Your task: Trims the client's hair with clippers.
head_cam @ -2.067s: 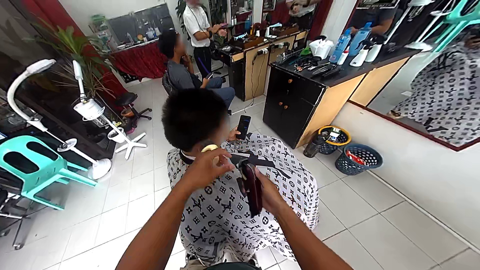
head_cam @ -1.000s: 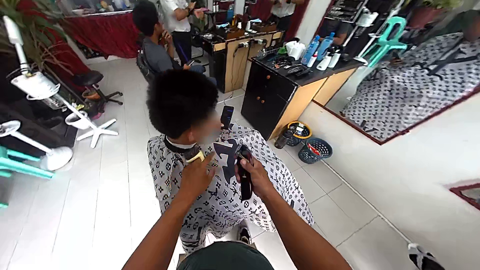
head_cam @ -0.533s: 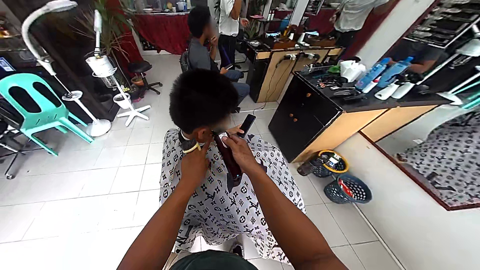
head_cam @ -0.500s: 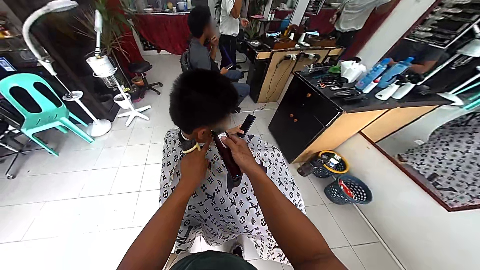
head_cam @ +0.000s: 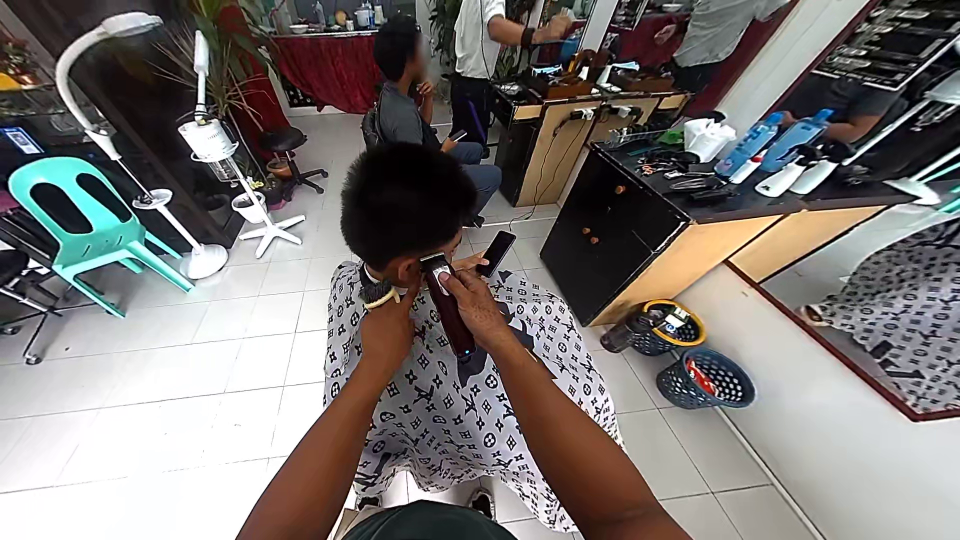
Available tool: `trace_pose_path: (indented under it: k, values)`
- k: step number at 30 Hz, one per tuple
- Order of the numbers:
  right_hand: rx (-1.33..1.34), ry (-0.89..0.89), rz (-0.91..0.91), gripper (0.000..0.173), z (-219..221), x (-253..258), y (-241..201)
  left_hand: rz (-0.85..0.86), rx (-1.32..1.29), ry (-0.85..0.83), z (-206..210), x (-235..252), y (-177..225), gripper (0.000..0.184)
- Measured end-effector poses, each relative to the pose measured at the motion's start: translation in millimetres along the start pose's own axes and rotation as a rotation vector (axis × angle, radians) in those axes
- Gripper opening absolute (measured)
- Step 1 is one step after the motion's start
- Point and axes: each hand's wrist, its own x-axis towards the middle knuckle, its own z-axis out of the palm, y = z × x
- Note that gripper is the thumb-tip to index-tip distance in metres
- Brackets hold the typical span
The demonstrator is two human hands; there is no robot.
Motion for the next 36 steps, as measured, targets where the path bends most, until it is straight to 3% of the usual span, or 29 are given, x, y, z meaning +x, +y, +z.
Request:
trace_pose_path:
  k: [15,19,21,23,24,25,27,28,30,31,34,35,36]
  values:
    - [-0.002,-0.015,-0.011,0.037,1,3,3,-0.004,-0.010,-0.008,0,3,-2,0.063]
    - [0.126,-0.076,-0.018,0.037,-4,-9,8,-0.011,-0.024,-0.029,-3,4,-3,0.066]
    - [0.272,-0.032,0.014,0.038,-10,-24,19,0.062,-0.065,0.037,1,2,-9,0.068]
    - [0.496,0.031,0.023,0.044,-17,-39,39,0.340,-0.191,0.386,25,-1,-20,0.054]
    - [0.590,0.046,0.039,0.051,-21,-46,48,0.471,-0.284,0.470,30,-1,-19,0.044]
    - [0.636,0.065,0.073,0.058,-24,-52,52,0.528,-0.417,0.356,21,-5,-13,0.039]
    - [0.634,0.071,0.151,0.071,-29,-61,56,0.497,-0.802,-0.044,-15,-9,4,0.030]
    - [0.615,0.054,0.179,0.075,-31,-65,58,0.496,-1.007,-0.110,-26,-7,11,0.026]
    - [0.582,0.032,0.212,0.078,-32,-68,59,0.497,-1.179,-0.008,-40,1,23,0.021]
    - [0.573,0.031,0.218,0.078,-32,-68,58,0.464,-1.180,0.015,-45,5,28,0.020]
    - [0.579,0.028,0.184,0.072,-28,-62,52,0.361,-0.995,-0.145,-51,0,29,0.020]
    - [0.582,0.024,0.162,0.070,-27,-58,48,0.411,-0.833,-0.050,-48,-9,27,0.017]
    - [0.581,0.031,0.151,0.070,-26,-55,43,0.479,-0.662,0.147,-44,-17,23,0.016]
